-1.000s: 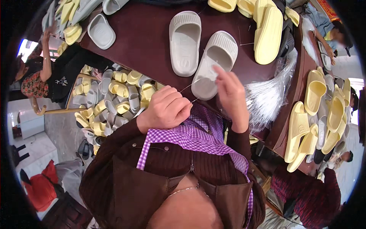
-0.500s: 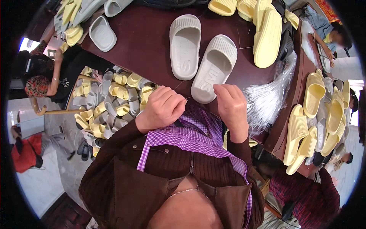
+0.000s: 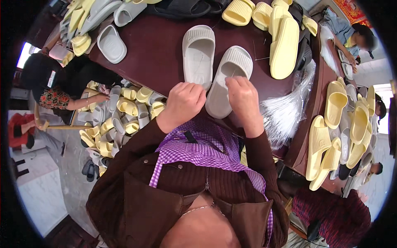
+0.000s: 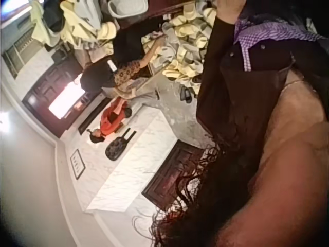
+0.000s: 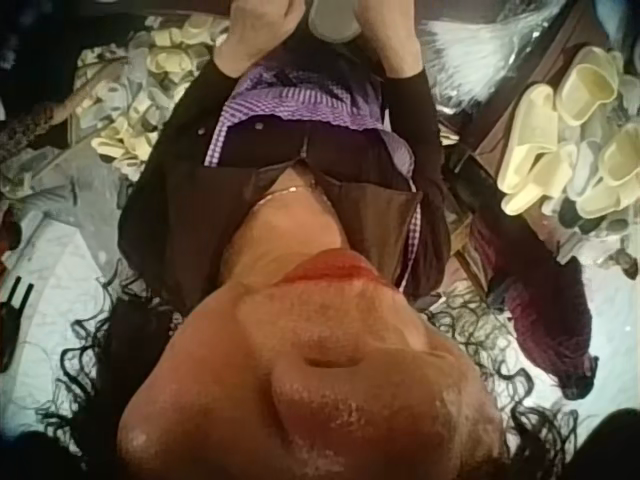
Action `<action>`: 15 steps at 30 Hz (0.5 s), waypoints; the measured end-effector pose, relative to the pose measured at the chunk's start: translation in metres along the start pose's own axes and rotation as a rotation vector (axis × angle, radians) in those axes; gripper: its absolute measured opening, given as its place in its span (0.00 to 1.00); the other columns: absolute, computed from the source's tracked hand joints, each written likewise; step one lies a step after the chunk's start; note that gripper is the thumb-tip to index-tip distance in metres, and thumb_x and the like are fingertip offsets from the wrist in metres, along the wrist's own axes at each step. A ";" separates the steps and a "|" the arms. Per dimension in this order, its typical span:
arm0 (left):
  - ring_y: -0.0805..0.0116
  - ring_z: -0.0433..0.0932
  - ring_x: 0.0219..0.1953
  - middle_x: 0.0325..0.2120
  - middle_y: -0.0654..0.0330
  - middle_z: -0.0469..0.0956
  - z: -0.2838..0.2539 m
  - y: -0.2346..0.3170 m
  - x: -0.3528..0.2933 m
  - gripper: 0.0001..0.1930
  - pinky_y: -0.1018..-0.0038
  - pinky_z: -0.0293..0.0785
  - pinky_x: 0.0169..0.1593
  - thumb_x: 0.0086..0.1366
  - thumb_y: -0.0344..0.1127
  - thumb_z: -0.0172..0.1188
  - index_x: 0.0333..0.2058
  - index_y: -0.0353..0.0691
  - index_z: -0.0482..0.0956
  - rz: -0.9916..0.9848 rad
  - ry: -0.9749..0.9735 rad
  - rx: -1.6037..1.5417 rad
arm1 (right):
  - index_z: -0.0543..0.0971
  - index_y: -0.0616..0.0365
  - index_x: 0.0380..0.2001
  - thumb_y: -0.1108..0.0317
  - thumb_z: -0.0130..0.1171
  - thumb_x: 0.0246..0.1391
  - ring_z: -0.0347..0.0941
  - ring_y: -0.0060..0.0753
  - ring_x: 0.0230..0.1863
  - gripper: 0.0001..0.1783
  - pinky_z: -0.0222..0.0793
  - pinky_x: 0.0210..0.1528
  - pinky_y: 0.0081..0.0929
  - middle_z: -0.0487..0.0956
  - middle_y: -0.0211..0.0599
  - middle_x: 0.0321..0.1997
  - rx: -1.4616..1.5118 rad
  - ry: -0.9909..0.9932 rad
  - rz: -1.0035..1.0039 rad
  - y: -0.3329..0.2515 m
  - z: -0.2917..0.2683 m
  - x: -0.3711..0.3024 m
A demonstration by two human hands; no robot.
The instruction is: The person pairs slide sandals together, threads plastic fasteners through each pair by hand to connect them, and places the attached sandals on the table.
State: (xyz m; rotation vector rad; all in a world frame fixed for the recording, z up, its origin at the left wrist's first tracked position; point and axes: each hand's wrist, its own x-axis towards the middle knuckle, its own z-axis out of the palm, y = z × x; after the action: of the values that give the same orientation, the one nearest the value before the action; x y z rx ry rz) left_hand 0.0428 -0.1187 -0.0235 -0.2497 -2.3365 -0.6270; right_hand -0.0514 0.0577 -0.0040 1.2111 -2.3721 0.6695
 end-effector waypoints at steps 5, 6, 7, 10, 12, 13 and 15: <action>0.57 0.73 0.21 0.17 0.56 0.72 0.001 -0.008 -0.015 0.07 0.65 0.68 0.27 0.49 0.26 0.61 0.20 0.37 0.70 -0.055 -0.051 0.024 | 0.76 0.59 0.29 0.75 0.55 0.45 0.73 0.41 0.30 0.05 0.70 0.34 0.35 0.74 0.38 0.26 -0.048 -0.134 -0.004 -0.014 0.002 -0.016; 0.57 0.73 0.21 0.17 0.56 0.72 0.001 -0.009 -0.017 0.07 0.66 0.68 0.27 0.49 0.26 0.61 0.20 0.37 0.70 -0.069 -0.068 0.034 | 0.76 0.59 0.28 0.74 0.55 0.46 0.73 0.41 0.30 0.04 0.70 0.34 0.35 0.74 0.38 0.25 -0.056 -0.175 -0.013 -0.015 0.003 -0.018; 0.57 0.73 0.21 0.17 0.56 0.72 0.001 -0.008 -0.019 0.07 0.66 0.68 0.27 0.49 0.26 0.61 0.20 0.37 0.70 -0.067 -0.071 0.034 | 0.76 0.59 0.28 0.74 0.54 0.46 0.72 0.41 0.30 0.04 0.70 0.33 0.35 0.74 0.37 0.25 -0.065 -0.216 -0.023 -0.016 0.005 -0.020; 0.57 0.73 0.22 0.17 0.56 0.72 0.001 -0.008 -0.022 0.07 0.65 0.68 0.27 0.50 0.26 0.61 0.20 0.37 0.69 -0.080 -0.072 0.028 | 0.75 0.59 0.28 0.73 0.53 0.47 0.72 0.41 0.30 0.04 0.70 0.33 0.36 0.74 0.38 0.25 -0.094 -0.226 -0.028 -0.011 0.009 -0.015; 0.57 0.73 0.22 0.17 0.56 0.72 0.004 -0.009 -0.020 0.07 0.65 0.69 0.27 0.50 0.26 0.60 0.19 0.37 0.69 -0.078 -0.073 0.041 | 0.75 0.59 0.28 0.73 0.52 0.48 0.72 0.41 0.30 0.04 0.70 0.33 0.36 0.73 0.38 0.25 -0.106 -0.234 -0.034 -0.003 0.016 -0.011; 0.56 0.74 0.22 0.17 0.55 0.72 0.006 -0.009 -0.017 0.07 0.65 0.69 0.27 0.50 0.27 0.60 0.19 0.37 0.69 -0.075 -0.072 0.052 | 0.75 0.59 0.29 0.73 0.52 0.48 0.72 0.42 0.31 0.04 0.70 0.34 0.36 0.74 0.39 0.25 -0.121 -0.195 -0.021 0.003 0.019 -0.007; 0.56 0.74 0.22 0.17 0.55 0.72 0.010 -0.010 -0.009 0.07 0.64 0.69 0.27 0.51 0.27 0.59 0.19 0.37 0.69 -0.069 -0.068 0.062 | 0.75 0.59 0.29 0.73 0.51 0.49 0.73 0.42 0.31 0.05 0.70 0.35 0.36 0.74 0.39 0.25 -0.154 -0.117 0.006 0.014 0.025 0.000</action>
State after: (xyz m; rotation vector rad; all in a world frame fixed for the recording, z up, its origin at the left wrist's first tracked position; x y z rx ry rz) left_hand 0.0402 -0.1221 -0.0393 -0.1644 -2.4342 -0.5867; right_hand -0.0660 0.0502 -0.0279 1.2071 -2.4719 0.4193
